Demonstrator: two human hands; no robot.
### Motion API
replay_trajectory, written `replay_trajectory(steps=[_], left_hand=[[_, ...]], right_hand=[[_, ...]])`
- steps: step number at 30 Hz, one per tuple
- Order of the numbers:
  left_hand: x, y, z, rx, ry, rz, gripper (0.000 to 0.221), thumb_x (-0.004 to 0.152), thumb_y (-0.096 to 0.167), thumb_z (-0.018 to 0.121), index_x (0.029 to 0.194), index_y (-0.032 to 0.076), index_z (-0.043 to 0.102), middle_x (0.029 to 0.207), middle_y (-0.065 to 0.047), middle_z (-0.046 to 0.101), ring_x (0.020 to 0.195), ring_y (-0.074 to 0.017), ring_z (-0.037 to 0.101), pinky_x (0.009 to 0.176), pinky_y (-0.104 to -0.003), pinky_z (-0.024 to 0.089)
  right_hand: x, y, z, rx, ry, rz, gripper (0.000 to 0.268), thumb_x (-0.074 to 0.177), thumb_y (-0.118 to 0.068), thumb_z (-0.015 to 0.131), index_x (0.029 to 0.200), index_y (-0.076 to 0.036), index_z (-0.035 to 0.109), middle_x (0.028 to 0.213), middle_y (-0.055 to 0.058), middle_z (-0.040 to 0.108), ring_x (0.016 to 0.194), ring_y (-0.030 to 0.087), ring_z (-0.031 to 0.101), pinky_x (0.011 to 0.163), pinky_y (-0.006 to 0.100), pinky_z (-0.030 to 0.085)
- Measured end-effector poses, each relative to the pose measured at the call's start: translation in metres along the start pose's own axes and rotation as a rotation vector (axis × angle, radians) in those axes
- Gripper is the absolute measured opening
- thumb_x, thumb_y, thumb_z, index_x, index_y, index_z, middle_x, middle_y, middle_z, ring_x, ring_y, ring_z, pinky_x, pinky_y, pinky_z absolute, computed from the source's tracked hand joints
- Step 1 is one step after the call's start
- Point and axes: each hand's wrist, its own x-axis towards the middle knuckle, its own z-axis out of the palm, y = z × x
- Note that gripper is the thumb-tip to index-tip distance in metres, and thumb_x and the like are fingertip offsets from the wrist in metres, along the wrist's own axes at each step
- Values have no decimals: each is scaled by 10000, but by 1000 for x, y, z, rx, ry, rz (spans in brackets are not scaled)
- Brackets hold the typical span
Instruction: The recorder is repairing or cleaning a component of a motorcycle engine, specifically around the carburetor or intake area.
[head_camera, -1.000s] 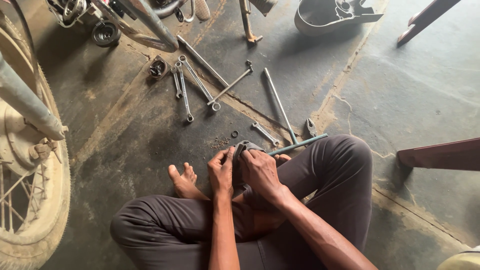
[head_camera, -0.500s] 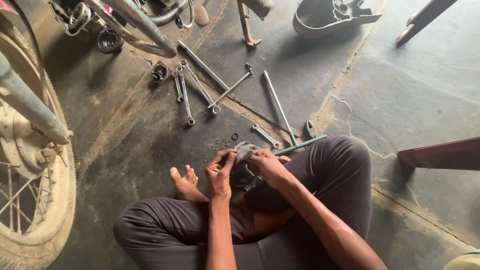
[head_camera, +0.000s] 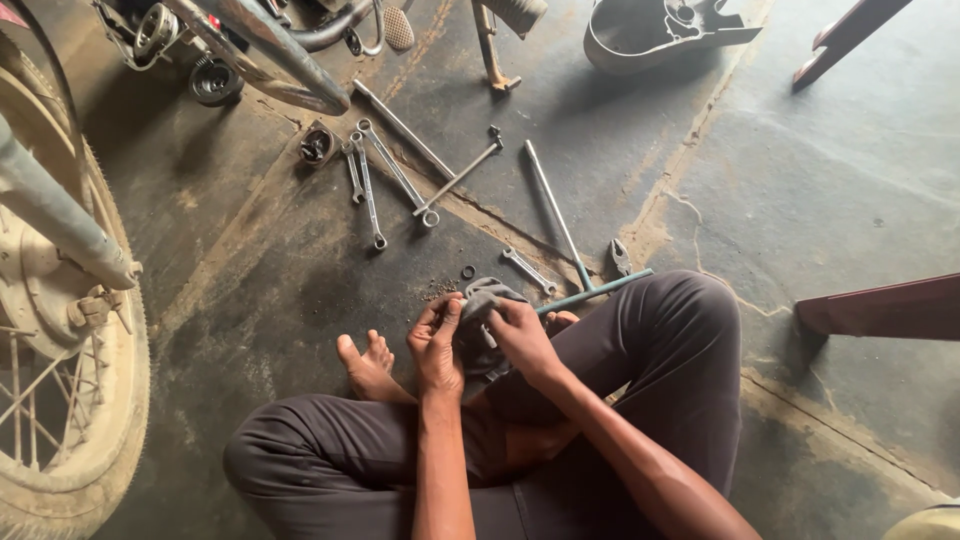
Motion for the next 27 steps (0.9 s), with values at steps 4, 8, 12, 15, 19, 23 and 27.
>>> replay_trajectory(steps=[4,8,12,15,19,23,27], left_hand=[[9,-17,-15,81,-4,-1,110,897,89,789,971,14,758,890,-53,743,804,-121,673,780,-235,545],[8,-15,-14,291,71,2,113,934,97,777,963,-11,763,868,-30,711,769,-88,606,708,-221,484],[7,-16,-13,337,50,69,106,914,77,766,978,-7,771,894,-25,733,809,-73,632,752,-205,501],[4,-11,-9,280,34,41,97,891,47,774,975,0,771,908,-25,742,818,-83,650,770,-209,518],[4,-13,-15,148,-40,37,106,886,12,778,989,-6,762,952,-53,764,865,-110,684,827,-219,539],[1,-8,-10,96,-119,93,153,898,-17,768,1048,-2,749,1031,-65,751,947,-118,685,889,-224,529],[-3,-3,-1,39,-174,127,167,894,-22,759,1056,16,747,1106,-70,746,1025,-137,684,959,-257,527]], right_hand=[[-17,-49,16,-552,123,-391,116,948,-80,654,1032,-1,664,802,101,649,711,273,675,631,364,513],[-18,-55,17,-906,154,-527,131,858,-84,734,916,-21,635,775,162,636,738,368,659,624,461,499],[-15,-56,7,-867,33,-461,99,874,-80,709,949,-29,670,796,151,670,730,373,674,631,462,519],[-4,-43,-12,-791,-59,-317,123,898,-118,717,978,-25,718,803,161,705,702,343,686,625,438,533],[13,-17,-31,-534,-176,-242,193,943,-132,667,1073,-1,727,835,76,750,695,197,683,651,345,555],[13,0,-33,95,-200,253,198,997,-201,627,898,-43,694,679,-55,570,583,54,458,522,243,347],[-2,-3,-23,638,-190,441,260,990,-179,521,739,-114,543,616,-96,368,525,64,338,486,248,242]])
